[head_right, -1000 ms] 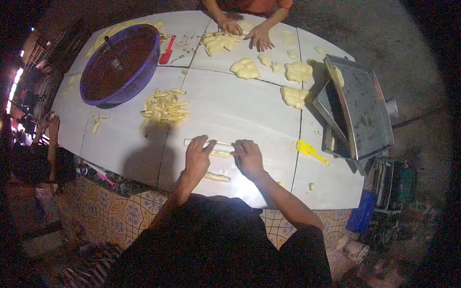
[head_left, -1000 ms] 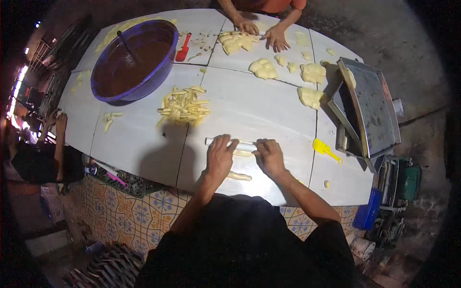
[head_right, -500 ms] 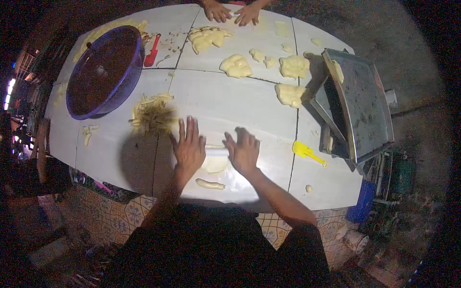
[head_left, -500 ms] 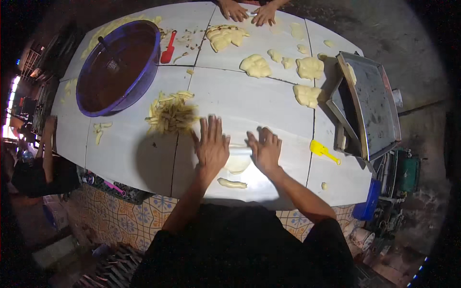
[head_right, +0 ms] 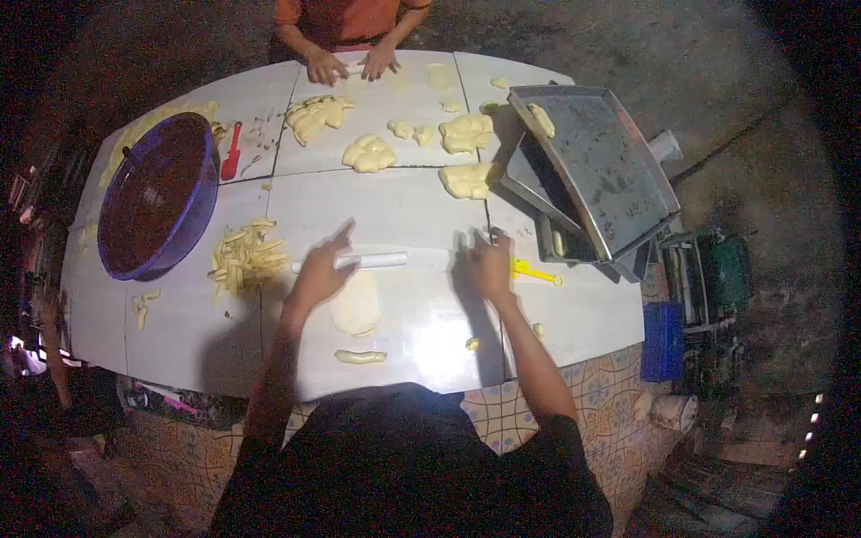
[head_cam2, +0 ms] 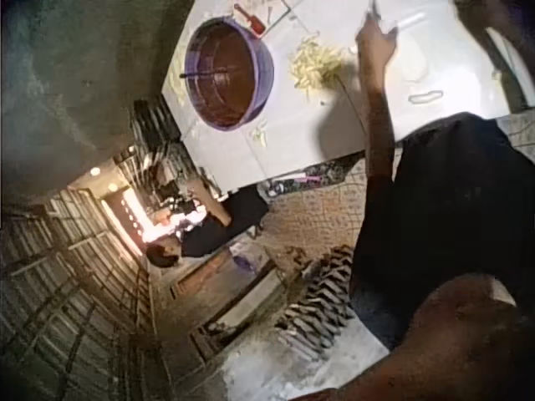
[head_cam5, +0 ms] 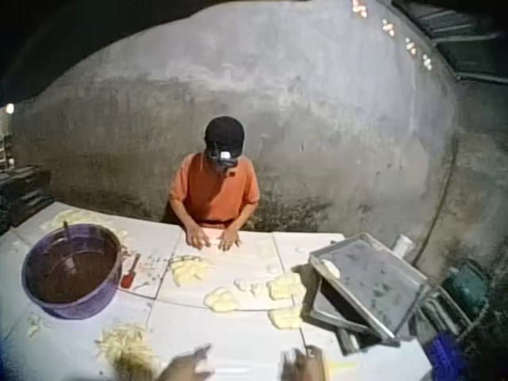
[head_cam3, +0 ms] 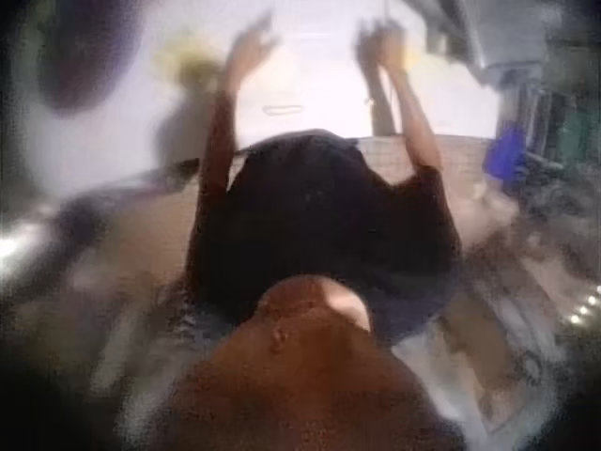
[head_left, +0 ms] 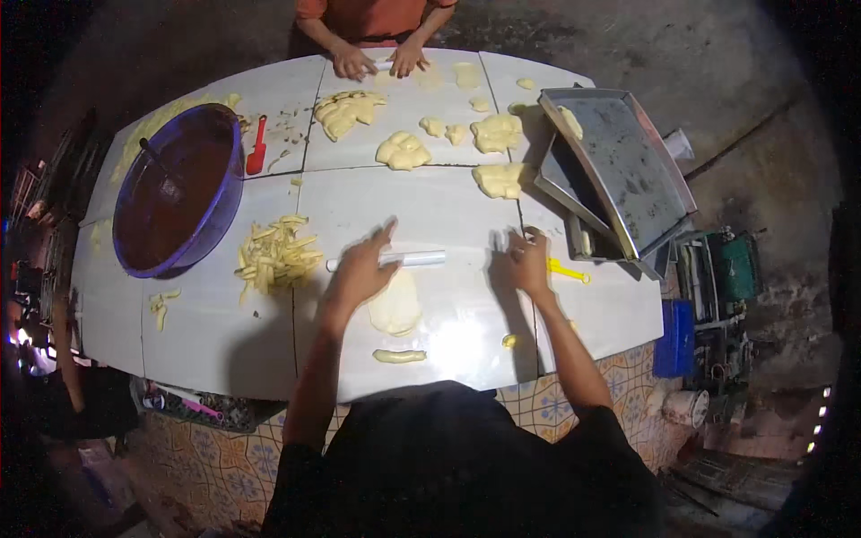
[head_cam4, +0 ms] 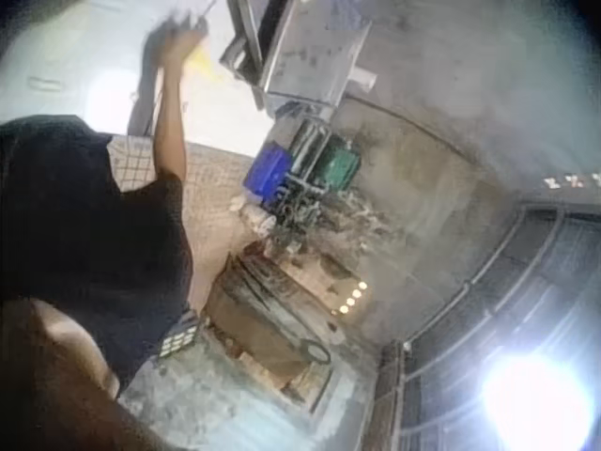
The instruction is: The person uses a scraper to lift pastry dough and places filling from a bowl onto the center by hand, then rolls the dough over the filling and places the shaped pastry onto a metal tray.
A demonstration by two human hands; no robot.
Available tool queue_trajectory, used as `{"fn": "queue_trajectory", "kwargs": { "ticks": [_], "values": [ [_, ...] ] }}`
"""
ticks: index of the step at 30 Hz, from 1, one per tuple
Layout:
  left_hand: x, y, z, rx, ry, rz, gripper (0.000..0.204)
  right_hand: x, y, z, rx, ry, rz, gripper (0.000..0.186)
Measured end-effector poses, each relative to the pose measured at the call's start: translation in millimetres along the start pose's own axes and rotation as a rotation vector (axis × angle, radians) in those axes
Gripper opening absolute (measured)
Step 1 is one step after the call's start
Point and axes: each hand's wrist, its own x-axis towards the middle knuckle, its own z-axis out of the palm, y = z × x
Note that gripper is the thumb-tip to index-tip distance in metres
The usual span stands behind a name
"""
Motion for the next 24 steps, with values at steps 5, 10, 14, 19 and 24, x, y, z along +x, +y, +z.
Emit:
{"fn": "queue_trajectory", "kwargs": {
  "ticks": [5,10,14,19,24],
  "values": [
    [-52.1,-13.3,25.6,0.321,0.231,0.047,0.071,-33.4,74.4,-36.3,-0.184,-0.143,0.125,0.029],
    [-144.5,-9.4,-0.6,0.373,0.621,-0.310,0.062,-36.3,85.0,-21.8,-0.061,-0.262,0.018,0.024],
    [-225.2,-27.9,21.7,0.411,0.841,-0.589,0.061,3.0,-2.5,-22.9,0.237,-0.325,0.079,0.022],
    [-219.0,-43.8,49.9,0.578,0.997,-0.646,0.051,127.7,-244.1,-12.3,0.391,-0.385,-0.534,0.006],
    [-209.0,-28.7,29.7,0.327,1.037,-0.791,0.043,224.9,-461.0,40.2,0.298,-0.450,-1.101,0.017]
  ]
}}
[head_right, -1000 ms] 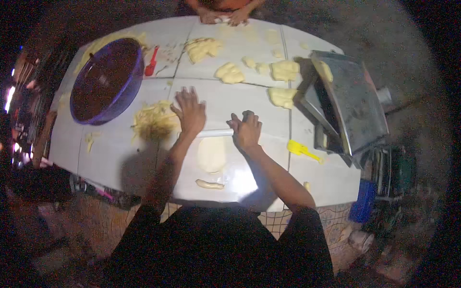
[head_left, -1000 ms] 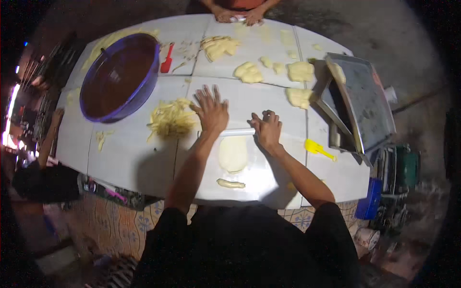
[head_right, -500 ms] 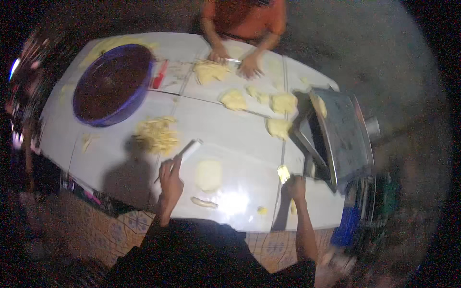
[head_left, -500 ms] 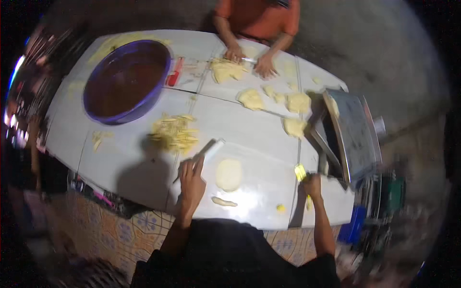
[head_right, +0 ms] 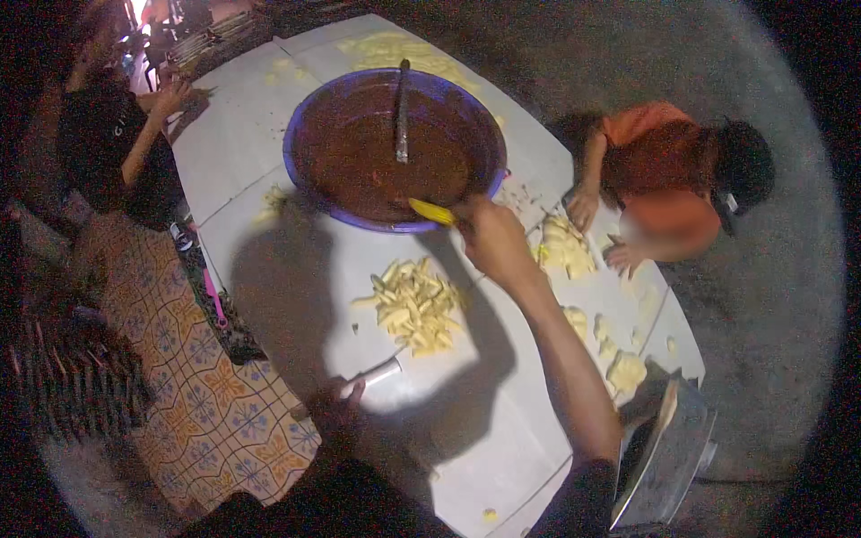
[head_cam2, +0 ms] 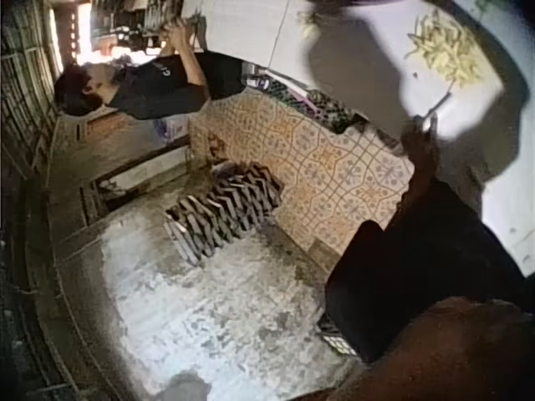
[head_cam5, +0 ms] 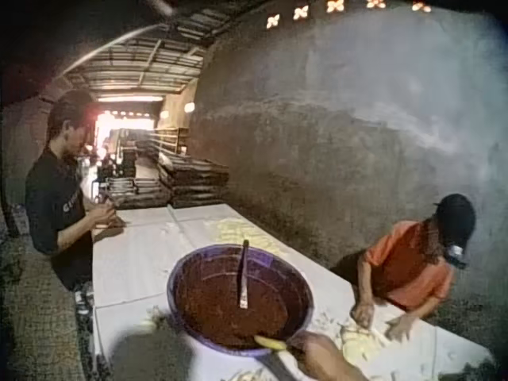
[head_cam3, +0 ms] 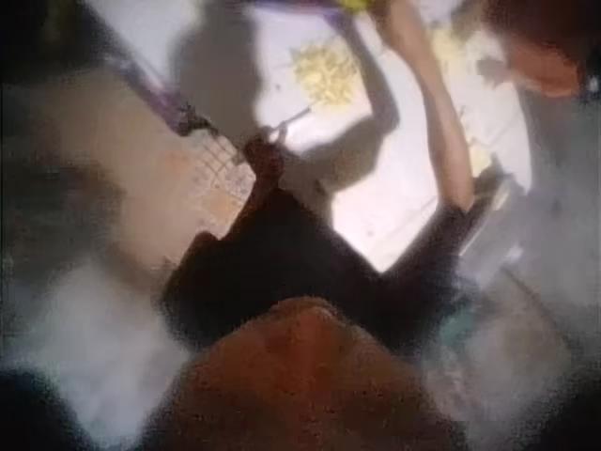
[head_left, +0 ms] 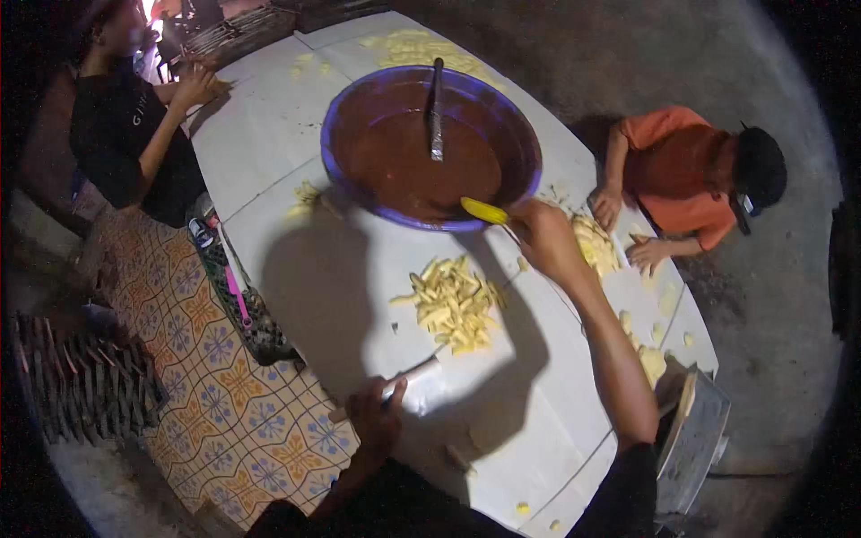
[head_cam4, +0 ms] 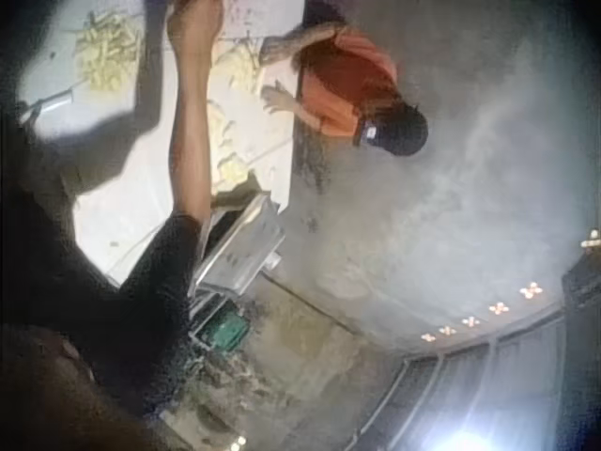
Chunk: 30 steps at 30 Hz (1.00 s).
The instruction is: The person uses a scraper to lift pastry dough and places filling from a bowl onto the center by hand, then rolls the dough over the filling and places the shaped pastry onto a metal tray.
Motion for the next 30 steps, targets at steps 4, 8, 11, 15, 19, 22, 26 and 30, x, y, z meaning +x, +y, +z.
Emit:
{"fn": "queue_trajectory", "kwargs": {
  "ticks": [4,8,11,15,19,22,26,30],
  "values": [
    [-6.1,-12.3,10.8,0.220,0.095,0.033,0.040,104.0,18.9,66.1,-0.289,-0.328,0.057,0.016],
    [0.3,-15.2,18.8,0.431,0.234,0.066,0.034,132.2,50.6,105.4,-0.336,-0.480,-0.064,0.024],
    [-2.7,-19.3,2.3,0.501,0.187,0.018,0.033,150.2,21.2,107.1,-0.037,-0.784,0.176,0.023],
    [3.5,-20.7,3.6,0.517,0.156,0.040,0.032,134.1,12.2,59.6,-0.092,-0.831,-0.204,0.023],
    [22.9,-10.9,-9.0,0.475,0.134,0.048,0.030,103.6,3.8,-1.5,0.041,-0.762,-0.274,0.023],
    [14.2,-30.5,7.8,0.211,0.097,-0.072,0.031,31.6,-11.7,-39.5,0.075,-0.706,-0.223,0.021],
    [22.0,-32.9,-6.7,0.385,0.047,0.090,0.038,-126.6,-44.7,-48.0,-0.090,-0.620,0.088,0.030],
    [19.1,-36.3,9.3,0.304,-0.049,0.083,0.047,-302.6,-80.2,17.7,0.191,-0.451,0.463,0.048]
  ]
}}
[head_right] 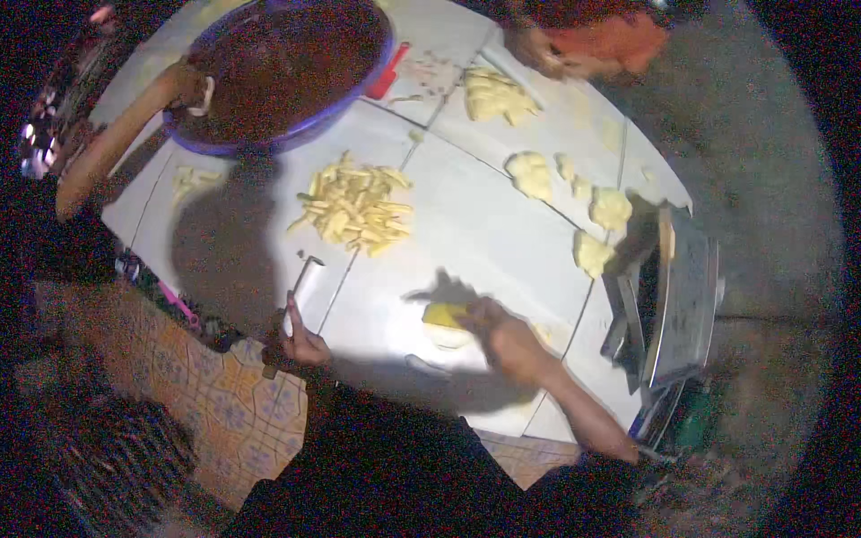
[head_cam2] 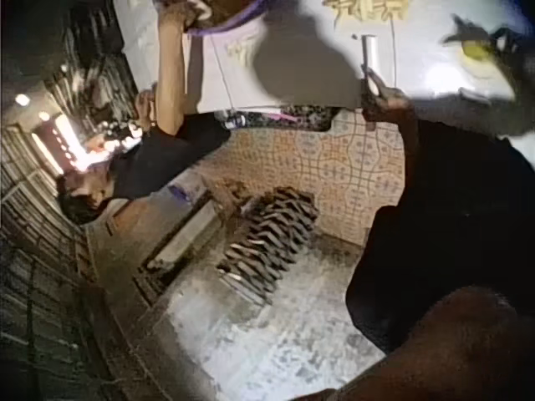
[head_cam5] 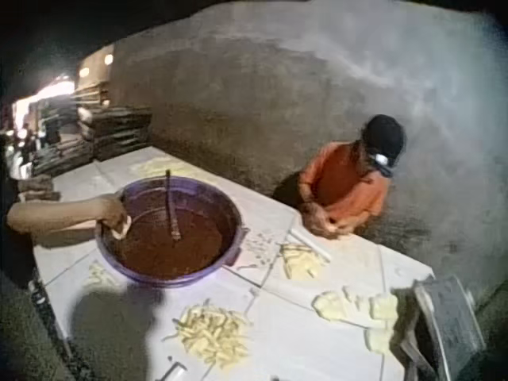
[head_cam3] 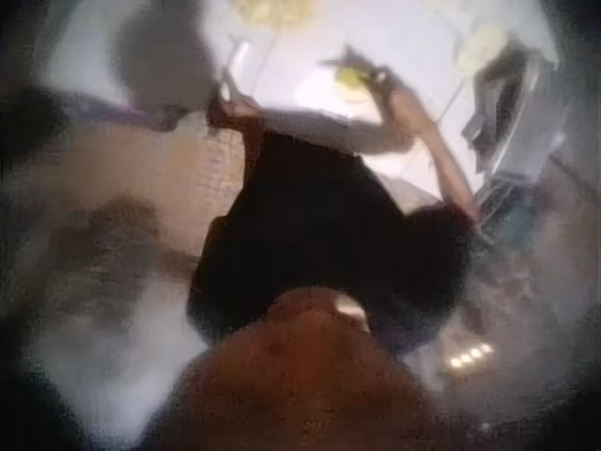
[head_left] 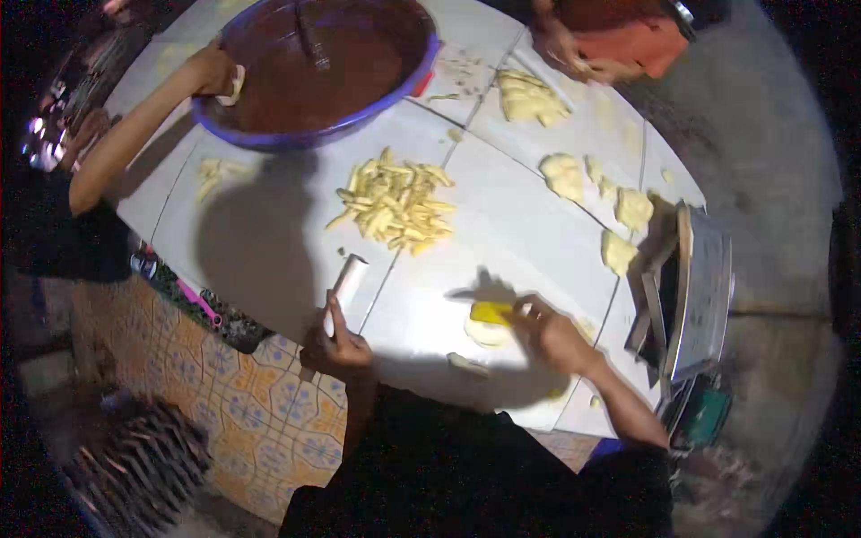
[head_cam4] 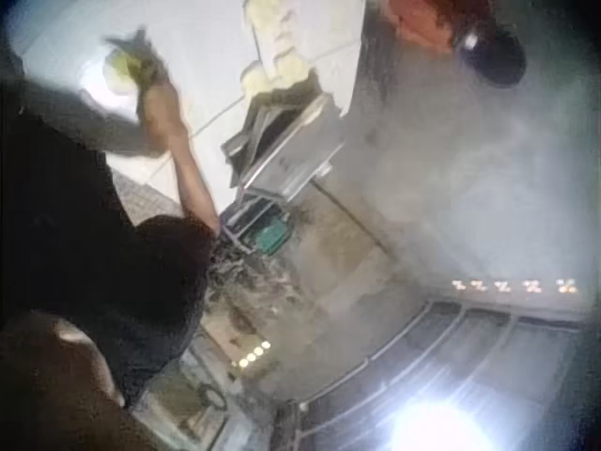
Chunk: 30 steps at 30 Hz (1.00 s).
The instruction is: The person uses a scraper to lift pastry dough and places filling from a bowl onto the center by hand, then rolls the dough over the filling and places the shaped pastry onto a metal tray.
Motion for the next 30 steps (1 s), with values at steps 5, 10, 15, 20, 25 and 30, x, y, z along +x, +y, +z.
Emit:
{"fn": "queue_trajectory", "kwargs": {
  "ticks": [5,10,15,20,25,30],
  "values": [
    [-5.6,8.8,-8.3,0.094,0.060,0.106,0.067,-34.0,8.0,113.7,0.270,0.330,0.315,0.045],
    [-12.2,11.6,12.4,0.114,-0.029,0.032,0.062,-56.9,35.3,153.3,-0.117,0.544,0.153,0.040],
    [-8.7,-8.5,2.3,0.215,0.075,0.032,0.062,-88.3,7.5,84.6,0.295,0.302,0.188,0.031],
    [-17.4,-16.1,21.6,0.166,0.123,0.010,0.065,-125.7,70.0,54.3,0.042,0.300,0.438,0.048],
    [-19.9,-15.5,12.5,0.104,0.036,-0.024,0.068,-21.9,71.9,37.1,0.002,0.528,0.157,0.036],
    [-13.5,4.0,-2.0,0.154,0.025,-0.066,0.061,153.0,40.2,35.0,0.269,0.639,-0.214,0.032]
  ]
}}
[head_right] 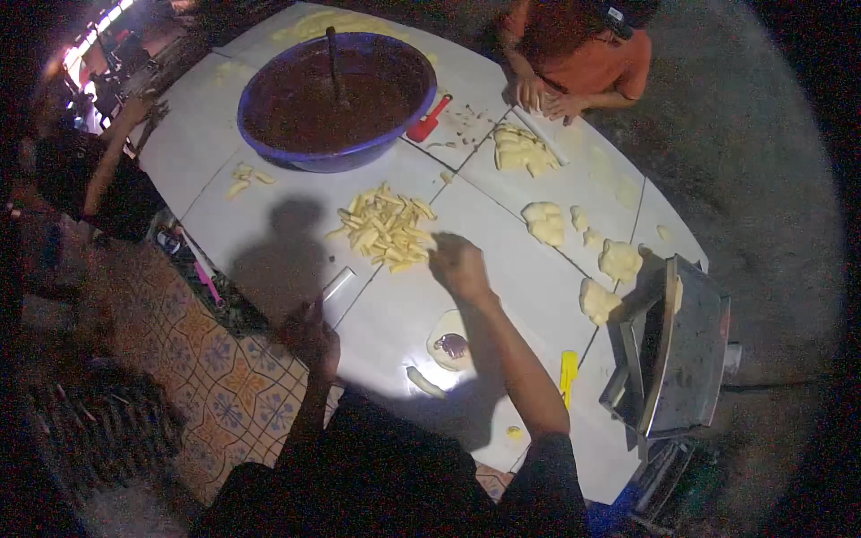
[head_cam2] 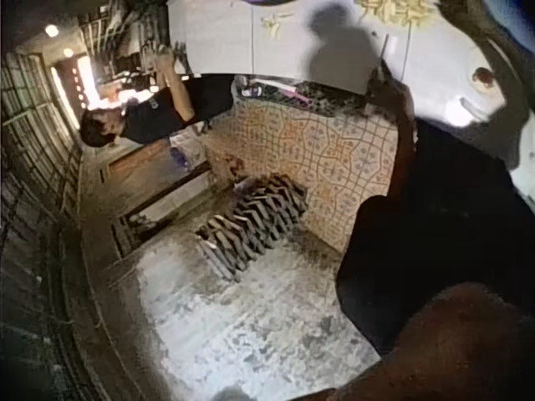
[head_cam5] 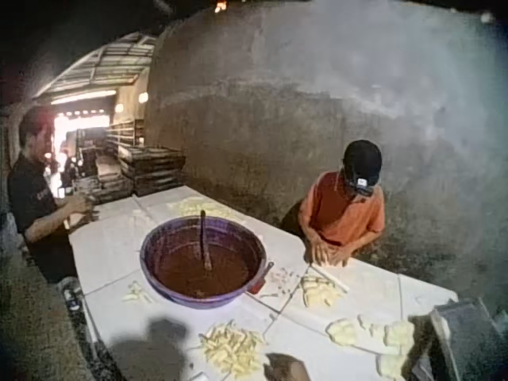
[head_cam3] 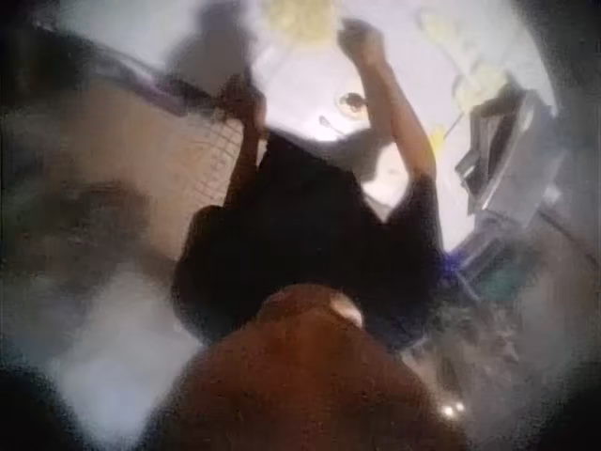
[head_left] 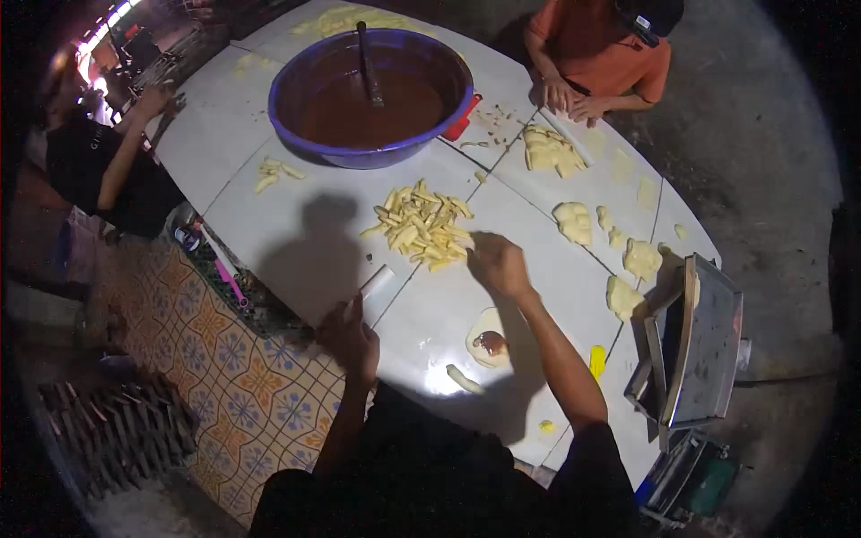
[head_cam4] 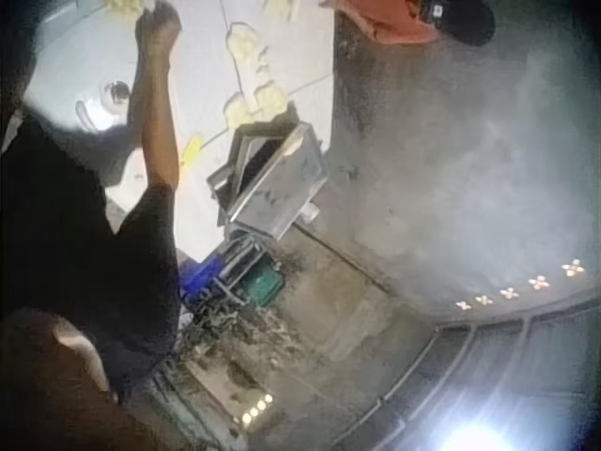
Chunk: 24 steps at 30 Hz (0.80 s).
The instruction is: The person uses a scraper to lift pastry dough and places filling from a bowl onto the center by hand, then rolls the dough over the filling and places the shaped pastry onto a metal tray.
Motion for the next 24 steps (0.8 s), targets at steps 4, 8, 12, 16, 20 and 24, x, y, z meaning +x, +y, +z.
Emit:
{"fn": "queue_trajectory", "kwargs": {
  "ticks": [4,8,12,16,20,24],
  "values": [
    [-2.4,-2.4,-1.4,-0.005,-0.013,-0.004,0.058,41.2,-14.1,41.7,-0.172,-0.169,0.226,0.032],
    [-10.8,-13.9,29.2,-0.082,-0.056,-0.050,0.058,23.9,-2.3,36.4,0.308,-0.091,0.311,0.032],
    [-8.4,-15.0,14.4,0.000,0.040,0.100,0.057,-39.5,-80.2,-39.9,0.175,-0.104,0.375,0.026],
    [14.3,48.5,-20.5,-0.081,0.098,0.222,0.050,-127.0,-23.2,-25.8,-0.014,0.023,0.152,0.025],
    [10.9,109.6,-32.5,-0.743,-0.289,0.714,0.034,-157.2,-29.1,-11.9,0.030,0.108,0.235,0.022],
    [5.3,138.3,-12.3,-0.796,-0.293,0.835,0.027,-181.1,-22.6,-13.1,-0.035,0.290,0.238,0.026]
  ]
}}
